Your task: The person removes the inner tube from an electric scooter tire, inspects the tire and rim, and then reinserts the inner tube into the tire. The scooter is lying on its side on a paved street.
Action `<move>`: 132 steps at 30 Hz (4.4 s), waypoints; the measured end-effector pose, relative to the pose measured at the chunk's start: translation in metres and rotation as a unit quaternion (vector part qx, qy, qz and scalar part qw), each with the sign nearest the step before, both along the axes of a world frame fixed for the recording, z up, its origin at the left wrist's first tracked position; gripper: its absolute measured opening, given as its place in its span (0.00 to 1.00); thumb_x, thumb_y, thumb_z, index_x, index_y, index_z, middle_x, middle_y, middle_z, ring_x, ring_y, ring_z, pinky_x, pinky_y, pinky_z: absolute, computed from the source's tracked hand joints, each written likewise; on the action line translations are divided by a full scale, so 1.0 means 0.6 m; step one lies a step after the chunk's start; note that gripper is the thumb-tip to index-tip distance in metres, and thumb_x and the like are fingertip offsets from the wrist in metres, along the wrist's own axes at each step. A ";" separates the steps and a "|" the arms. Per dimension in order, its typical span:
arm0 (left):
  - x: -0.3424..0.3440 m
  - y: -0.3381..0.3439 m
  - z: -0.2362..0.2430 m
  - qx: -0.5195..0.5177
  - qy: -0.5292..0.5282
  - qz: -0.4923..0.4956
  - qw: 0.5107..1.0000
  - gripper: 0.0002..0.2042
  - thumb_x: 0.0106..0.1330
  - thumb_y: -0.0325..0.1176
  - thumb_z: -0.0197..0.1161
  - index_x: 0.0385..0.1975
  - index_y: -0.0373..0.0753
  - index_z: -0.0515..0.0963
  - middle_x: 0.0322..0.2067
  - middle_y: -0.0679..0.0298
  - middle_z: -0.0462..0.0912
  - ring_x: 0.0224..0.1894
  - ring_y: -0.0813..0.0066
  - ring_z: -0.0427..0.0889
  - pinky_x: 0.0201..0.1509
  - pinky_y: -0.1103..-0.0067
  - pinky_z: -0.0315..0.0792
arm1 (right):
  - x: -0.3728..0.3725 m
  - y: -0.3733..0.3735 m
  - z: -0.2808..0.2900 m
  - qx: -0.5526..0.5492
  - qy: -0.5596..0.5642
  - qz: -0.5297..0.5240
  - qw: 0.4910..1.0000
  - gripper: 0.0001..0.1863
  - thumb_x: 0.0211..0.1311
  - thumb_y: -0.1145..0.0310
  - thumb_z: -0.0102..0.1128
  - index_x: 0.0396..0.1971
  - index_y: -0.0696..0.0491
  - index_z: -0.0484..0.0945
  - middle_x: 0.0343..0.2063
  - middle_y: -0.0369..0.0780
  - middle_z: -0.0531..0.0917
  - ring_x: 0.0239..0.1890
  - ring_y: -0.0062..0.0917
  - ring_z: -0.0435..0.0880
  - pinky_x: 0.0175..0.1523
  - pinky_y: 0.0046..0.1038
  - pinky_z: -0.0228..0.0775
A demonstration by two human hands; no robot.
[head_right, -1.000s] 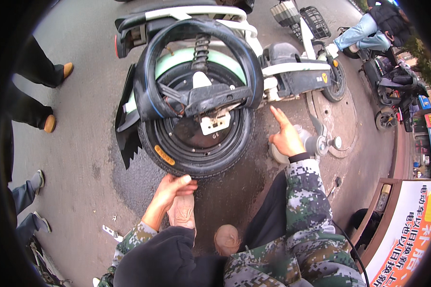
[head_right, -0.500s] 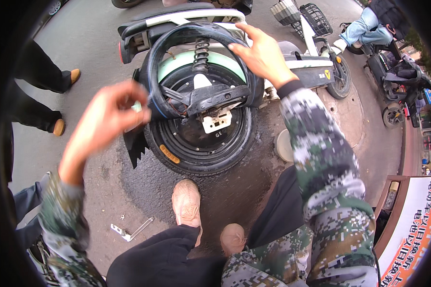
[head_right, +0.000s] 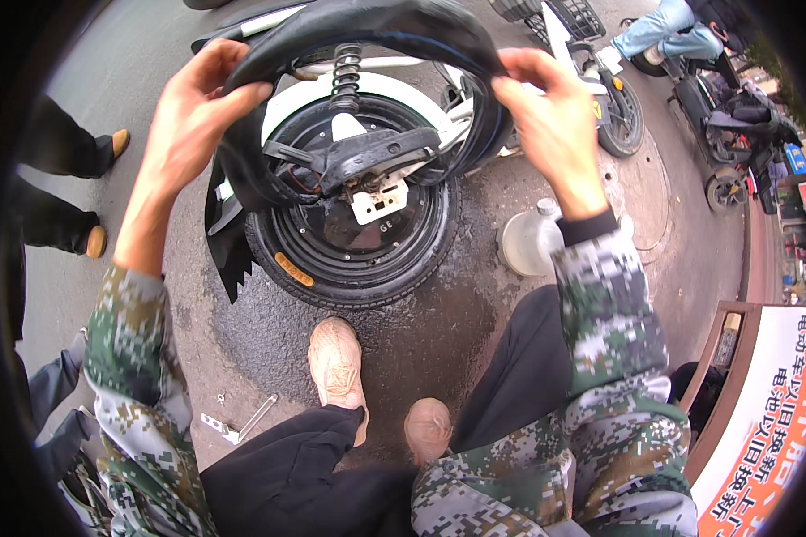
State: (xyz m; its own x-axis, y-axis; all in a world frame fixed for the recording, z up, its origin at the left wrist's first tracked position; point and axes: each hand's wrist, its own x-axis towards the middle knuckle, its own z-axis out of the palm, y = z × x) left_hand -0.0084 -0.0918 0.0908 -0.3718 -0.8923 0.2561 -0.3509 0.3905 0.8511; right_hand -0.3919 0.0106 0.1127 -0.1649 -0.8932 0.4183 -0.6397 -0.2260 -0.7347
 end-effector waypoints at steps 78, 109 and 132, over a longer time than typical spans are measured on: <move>-0.111 -0.076 -0.125 -0.048 -0.328 0.031 0.943 0.14 0.65 0.33 0.62 0.42 0.36 0.91 0.43 0.44 0.93 0.51 0.42 0.92 0.61 0.57 0.83 | 0.006 0.089 -0.284 0.253 -0.477 -0.075 0.838 0.14 0.80 0.78 0.62 0.61 0.59 0.83 0.53 0.40 0.91 0.52 0.25 0.91 0.61 0.29 0.85; -0.079 -0.031 -0.089 0.028 -0.238 0.115 0.964 0.08 0.68 0.27 0.62 0.36 0.33 0.87 0.30 0.47 0.91 0.33 0.52 0.94 0.41 0.61 0.88 | 0.008 0.184 -0.295 0.255 -0.356 -0.107 0.893 0.30 0.69 0.77 0.76 0.67 0.67 0.73 0.49 0.43 0.92 0.49 0.23 0.90 0.59 0.25 0.81; 0.068 0.299 -0.194 0.557 0.071 0.005 0.827 0.15 0.80 0.37 0.72 0.40 0.28 0.86 0.30 0.53 0.92 0.25 0.71 0.91 0.30 0.78 0.87 | 0.120 0.335 -0.261 0.452 -0.601 -0.151 0.642 0.26 0.74 0.63 0.73 0.66 0.50 0.76 0.58 0.39 0.88 0.61 0.36 0.87 0.63 0.52 0.80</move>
